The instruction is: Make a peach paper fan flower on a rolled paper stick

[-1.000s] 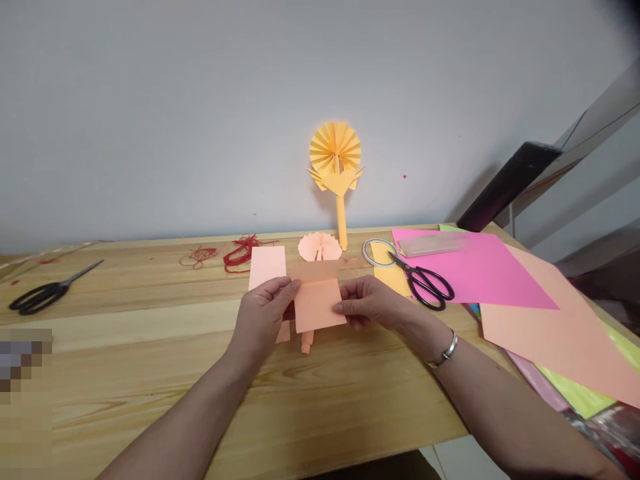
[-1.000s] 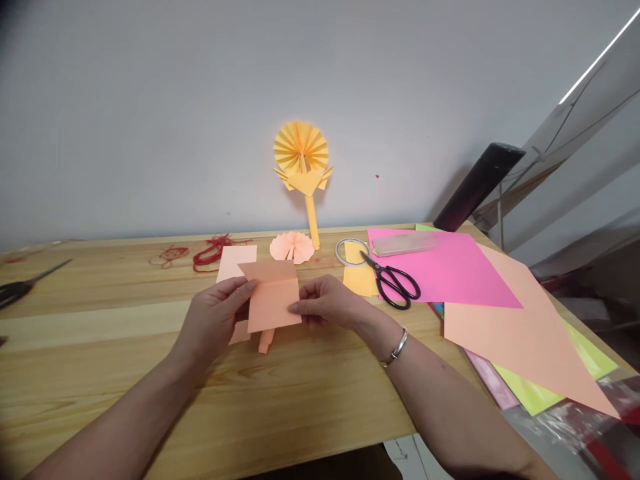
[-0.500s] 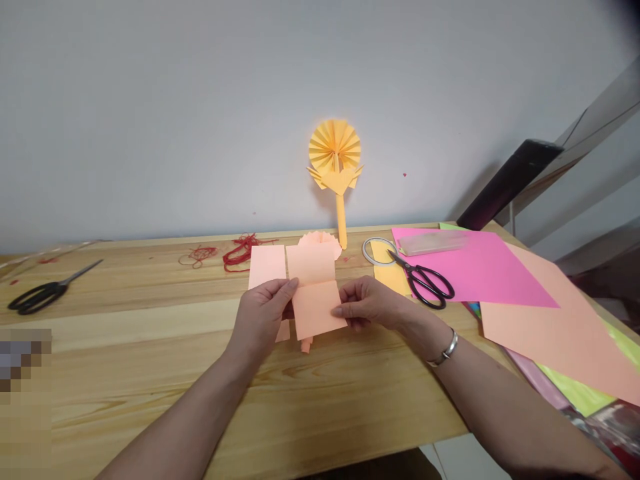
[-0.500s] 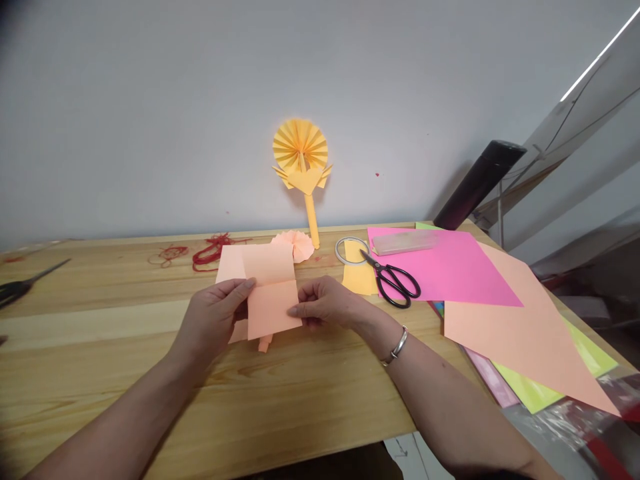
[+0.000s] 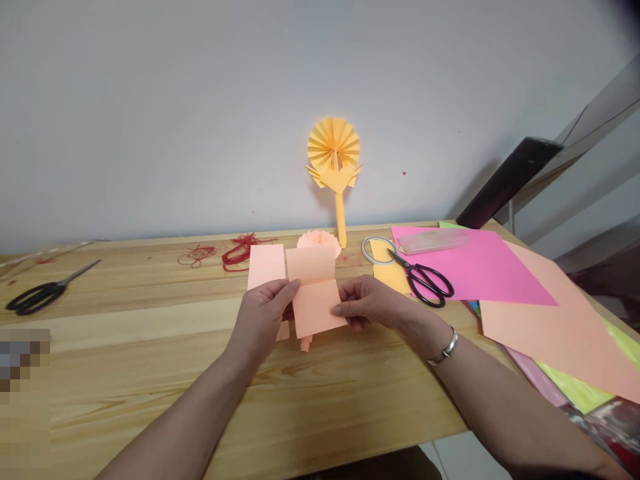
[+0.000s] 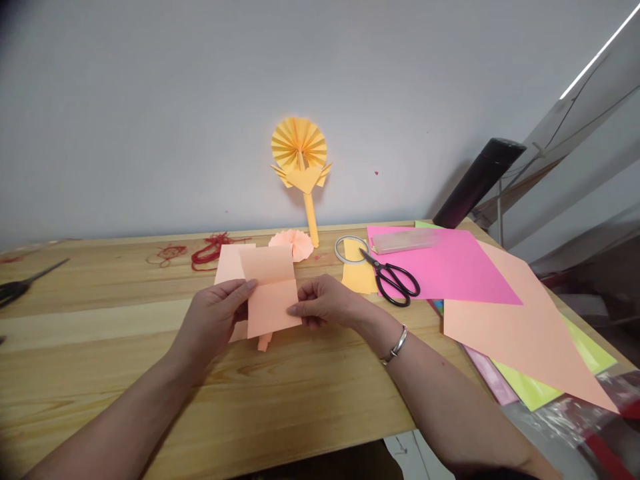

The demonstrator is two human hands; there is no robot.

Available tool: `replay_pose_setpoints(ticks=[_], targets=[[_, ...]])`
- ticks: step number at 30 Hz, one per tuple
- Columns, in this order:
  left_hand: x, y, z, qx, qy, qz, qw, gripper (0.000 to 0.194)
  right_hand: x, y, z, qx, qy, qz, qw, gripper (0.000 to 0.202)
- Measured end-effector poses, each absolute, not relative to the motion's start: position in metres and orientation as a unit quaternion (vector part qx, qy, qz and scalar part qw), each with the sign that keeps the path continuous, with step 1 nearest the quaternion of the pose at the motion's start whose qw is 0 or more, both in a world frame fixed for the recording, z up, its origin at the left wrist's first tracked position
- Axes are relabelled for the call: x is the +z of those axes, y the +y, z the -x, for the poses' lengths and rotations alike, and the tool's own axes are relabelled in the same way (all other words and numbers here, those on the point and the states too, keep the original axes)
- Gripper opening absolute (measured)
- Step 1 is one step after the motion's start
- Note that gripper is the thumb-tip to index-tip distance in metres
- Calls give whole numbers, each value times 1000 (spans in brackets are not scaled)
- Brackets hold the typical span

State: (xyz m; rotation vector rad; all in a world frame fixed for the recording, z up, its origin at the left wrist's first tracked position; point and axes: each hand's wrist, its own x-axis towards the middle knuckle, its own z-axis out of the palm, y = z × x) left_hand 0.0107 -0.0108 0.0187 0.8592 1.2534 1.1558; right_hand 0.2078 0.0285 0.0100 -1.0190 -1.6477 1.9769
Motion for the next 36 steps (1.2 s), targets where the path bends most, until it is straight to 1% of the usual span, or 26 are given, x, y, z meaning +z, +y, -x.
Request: replay_pose_setpoints(ticks=[8, 16, 18, 21, 28, 31, 34, 36], targets=[[16, -11, -9, 479, 543, -380, 576, 17, 11, 28, -208, 697, -585, 370, 185, 23], [17, -12, -9, 496, 508, -390, 586, 21, 12, 29, -206, 694, -583, 377, 189, 22], [18, -12, -9, 493, 511, -391, 586, 21, 10, 29, -206, 691, -584, 379, 193, 17], [17, -13, -8, 487, 515, -393, 586, 16, 9, 29, -207, 680, -589, 390, 194, 4], [15, -13, -8, 496, 519, -397, 571, 14, 13, 30, -206, 680, -582, 396, 203, 9], [17, -12, -8, 508, 511, -377, 583, 19, 11, 32, -206, 673, -575, 407, 225, 16], [19, -12, -9, 517, 490, -356, 605, 32, 9, 34, -207, 660, -572, 413, 260, 24], [20, -11, -9, 518, 486, -353, 609, 39, 8, 34, -207, 646, -573, 420, 279, 25]])
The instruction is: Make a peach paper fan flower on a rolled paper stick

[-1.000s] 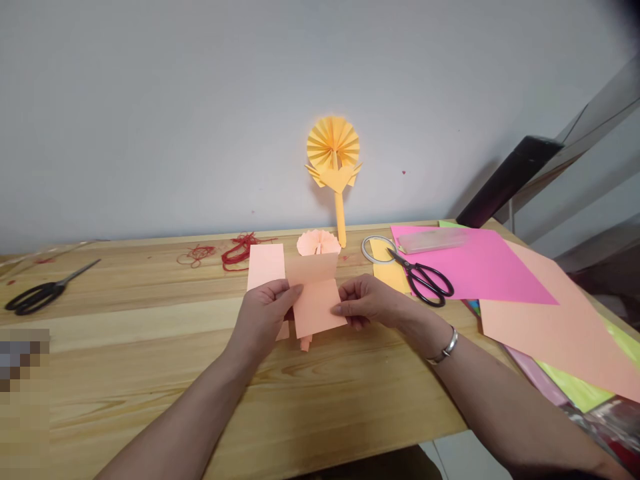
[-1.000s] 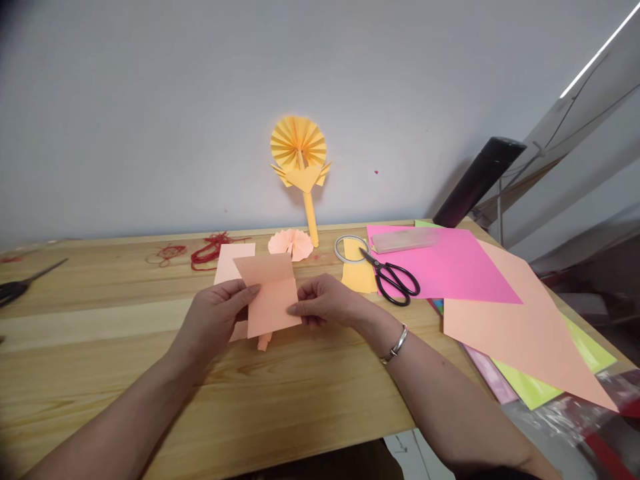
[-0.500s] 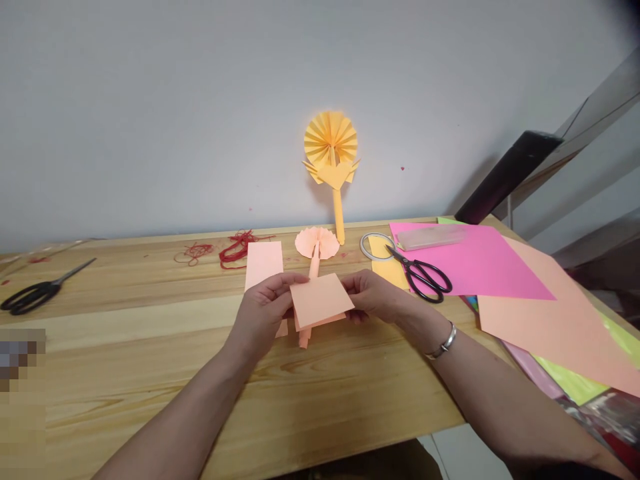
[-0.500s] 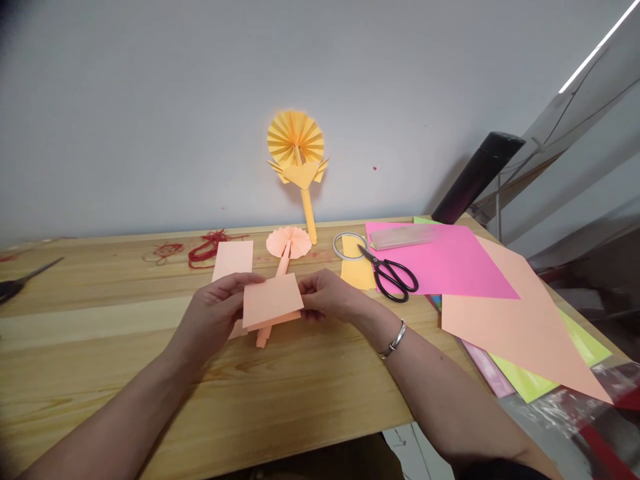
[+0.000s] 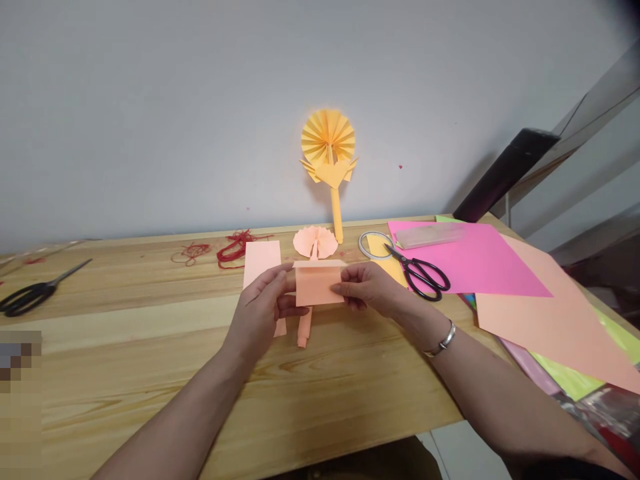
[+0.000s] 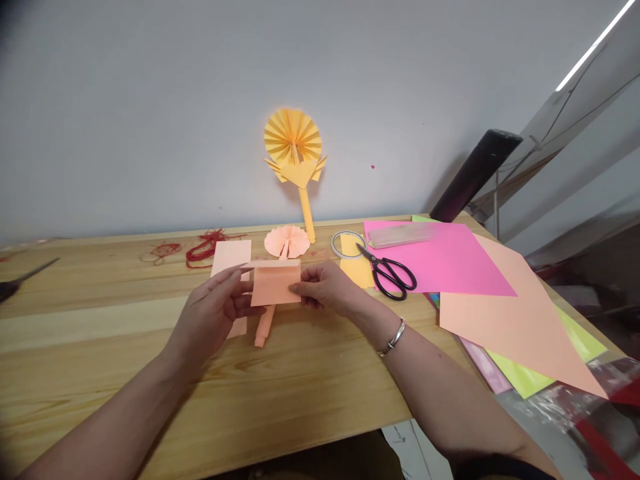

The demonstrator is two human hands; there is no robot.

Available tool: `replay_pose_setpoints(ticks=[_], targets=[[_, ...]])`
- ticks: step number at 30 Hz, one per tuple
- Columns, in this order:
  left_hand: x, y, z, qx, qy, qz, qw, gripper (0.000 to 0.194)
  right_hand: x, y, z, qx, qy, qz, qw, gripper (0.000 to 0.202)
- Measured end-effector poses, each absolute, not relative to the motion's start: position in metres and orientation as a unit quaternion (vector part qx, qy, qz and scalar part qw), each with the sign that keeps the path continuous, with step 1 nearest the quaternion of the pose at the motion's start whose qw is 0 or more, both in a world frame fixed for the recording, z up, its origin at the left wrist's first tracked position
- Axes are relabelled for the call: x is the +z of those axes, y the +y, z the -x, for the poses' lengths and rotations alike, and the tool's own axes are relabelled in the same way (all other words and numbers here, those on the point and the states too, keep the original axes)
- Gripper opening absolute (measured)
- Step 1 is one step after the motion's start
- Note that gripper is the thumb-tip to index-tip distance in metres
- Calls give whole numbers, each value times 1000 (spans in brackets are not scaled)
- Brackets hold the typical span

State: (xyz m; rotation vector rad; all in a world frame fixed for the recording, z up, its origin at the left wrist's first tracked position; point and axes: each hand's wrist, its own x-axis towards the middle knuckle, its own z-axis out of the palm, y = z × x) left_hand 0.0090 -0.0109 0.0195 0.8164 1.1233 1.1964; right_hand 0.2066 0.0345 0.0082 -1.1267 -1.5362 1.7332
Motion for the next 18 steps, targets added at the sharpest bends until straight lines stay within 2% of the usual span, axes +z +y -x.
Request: replay_pose_setpoints(ticks=[8, 10, 15, 18], targets=[[16, -5, -6, 485, 493, -304, 655, 56, 9, 32, -202, 592, -613, 428, 301, 19], [16, -6, -6, 482, 493, -310, 655, 53, 7, 32, -201, 564, -631, 438, 302, 15], [15, -9, -6, 443, 504, -377, 639, 30, 4, 32, -201, 546, -647, 442, 296, 5], [15, -10, -6, 417, 520, -388, 636, 27, 4, 33, -200, 558, -637, 443, 293, 5]])
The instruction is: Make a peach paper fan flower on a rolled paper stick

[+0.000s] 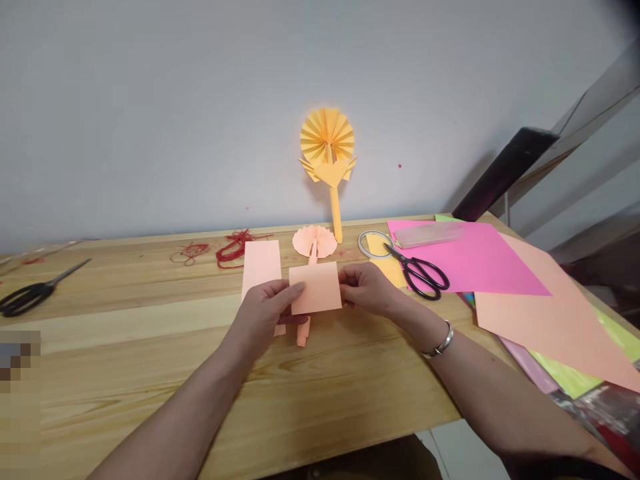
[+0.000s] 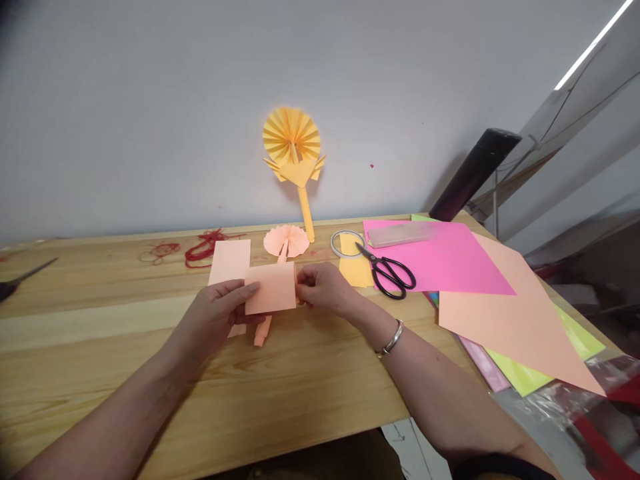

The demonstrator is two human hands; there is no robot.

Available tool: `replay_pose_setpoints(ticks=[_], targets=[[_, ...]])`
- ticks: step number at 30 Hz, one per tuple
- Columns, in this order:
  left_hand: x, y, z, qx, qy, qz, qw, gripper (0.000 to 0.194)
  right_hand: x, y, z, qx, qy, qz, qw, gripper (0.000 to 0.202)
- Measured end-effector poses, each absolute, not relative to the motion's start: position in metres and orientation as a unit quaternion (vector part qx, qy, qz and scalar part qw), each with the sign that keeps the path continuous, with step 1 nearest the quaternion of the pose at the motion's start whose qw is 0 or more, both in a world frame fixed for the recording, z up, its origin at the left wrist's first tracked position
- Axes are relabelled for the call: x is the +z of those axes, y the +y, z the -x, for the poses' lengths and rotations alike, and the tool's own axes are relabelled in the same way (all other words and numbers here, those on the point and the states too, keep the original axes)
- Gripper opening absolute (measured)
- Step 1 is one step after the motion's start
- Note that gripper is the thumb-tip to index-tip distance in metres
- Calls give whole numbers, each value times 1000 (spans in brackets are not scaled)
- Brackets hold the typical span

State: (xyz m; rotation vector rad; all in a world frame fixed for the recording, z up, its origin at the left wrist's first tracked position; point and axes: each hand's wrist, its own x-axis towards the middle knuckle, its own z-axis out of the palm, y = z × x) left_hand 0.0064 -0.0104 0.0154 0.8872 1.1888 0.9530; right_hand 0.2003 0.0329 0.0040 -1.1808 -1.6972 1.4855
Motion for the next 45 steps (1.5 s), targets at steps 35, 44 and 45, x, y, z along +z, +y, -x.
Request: replay_pose_setpoints(ticks=[35, 44, 45], targets=[[20, -12, -15, 401, 595, -378, 585, 23, 7, 32, -201, 642, -575, 419, 286, 46], [19, -12, -16, 403, 588, -377, 591, 21, 6, 30, -200, 626, -589, 437, 267, 34], [19, -12, -16, 406, 587, -375, 592, 21, 6, 30, -200, 626, -585, 442, 264, 33]])
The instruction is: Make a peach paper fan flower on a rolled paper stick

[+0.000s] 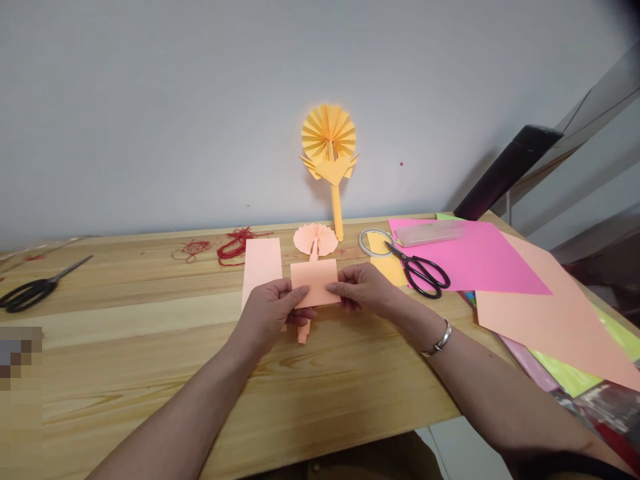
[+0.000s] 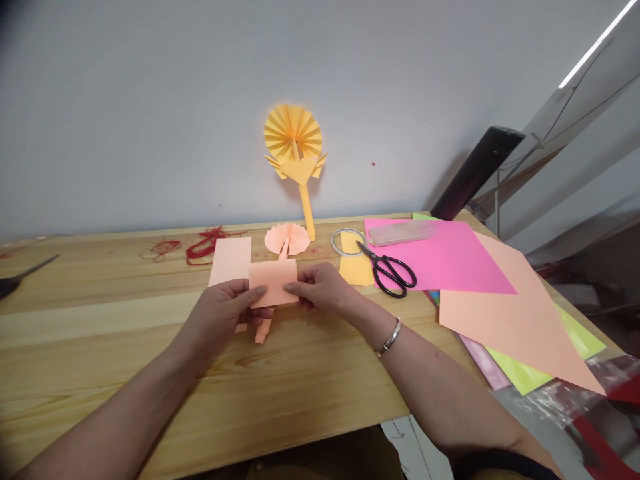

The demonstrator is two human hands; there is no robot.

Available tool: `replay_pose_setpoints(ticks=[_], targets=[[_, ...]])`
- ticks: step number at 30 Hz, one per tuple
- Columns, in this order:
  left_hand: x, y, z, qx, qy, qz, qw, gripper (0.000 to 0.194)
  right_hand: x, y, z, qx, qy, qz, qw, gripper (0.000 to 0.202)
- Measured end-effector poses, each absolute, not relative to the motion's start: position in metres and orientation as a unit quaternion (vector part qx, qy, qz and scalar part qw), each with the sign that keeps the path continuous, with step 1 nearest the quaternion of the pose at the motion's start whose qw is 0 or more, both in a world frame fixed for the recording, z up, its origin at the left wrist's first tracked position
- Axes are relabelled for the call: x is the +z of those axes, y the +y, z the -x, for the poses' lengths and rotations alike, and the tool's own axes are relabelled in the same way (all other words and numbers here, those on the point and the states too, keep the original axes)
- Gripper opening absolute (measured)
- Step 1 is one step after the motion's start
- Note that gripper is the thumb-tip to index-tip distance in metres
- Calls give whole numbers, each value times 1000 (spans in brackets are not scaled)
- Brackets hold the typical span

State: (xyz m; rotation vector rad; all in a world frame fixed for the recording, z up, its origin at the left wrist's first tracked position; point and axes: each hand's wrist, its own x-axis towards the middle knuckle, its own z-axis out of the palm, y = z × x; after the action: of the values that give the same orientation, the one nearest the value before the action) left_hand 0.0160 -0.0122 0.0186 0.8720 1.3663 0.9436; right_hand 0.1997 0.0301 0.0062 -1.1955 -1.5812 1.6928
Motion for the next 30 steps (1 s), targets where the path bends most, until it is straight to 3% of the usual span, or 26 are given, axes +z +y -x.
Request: replay_pose_setpoints(ticks=[30], targets=[[15, -12, -13, 420, 543, -369, 626, 23, 3, 32, -200, 622, -592, 434, 273, 26]])
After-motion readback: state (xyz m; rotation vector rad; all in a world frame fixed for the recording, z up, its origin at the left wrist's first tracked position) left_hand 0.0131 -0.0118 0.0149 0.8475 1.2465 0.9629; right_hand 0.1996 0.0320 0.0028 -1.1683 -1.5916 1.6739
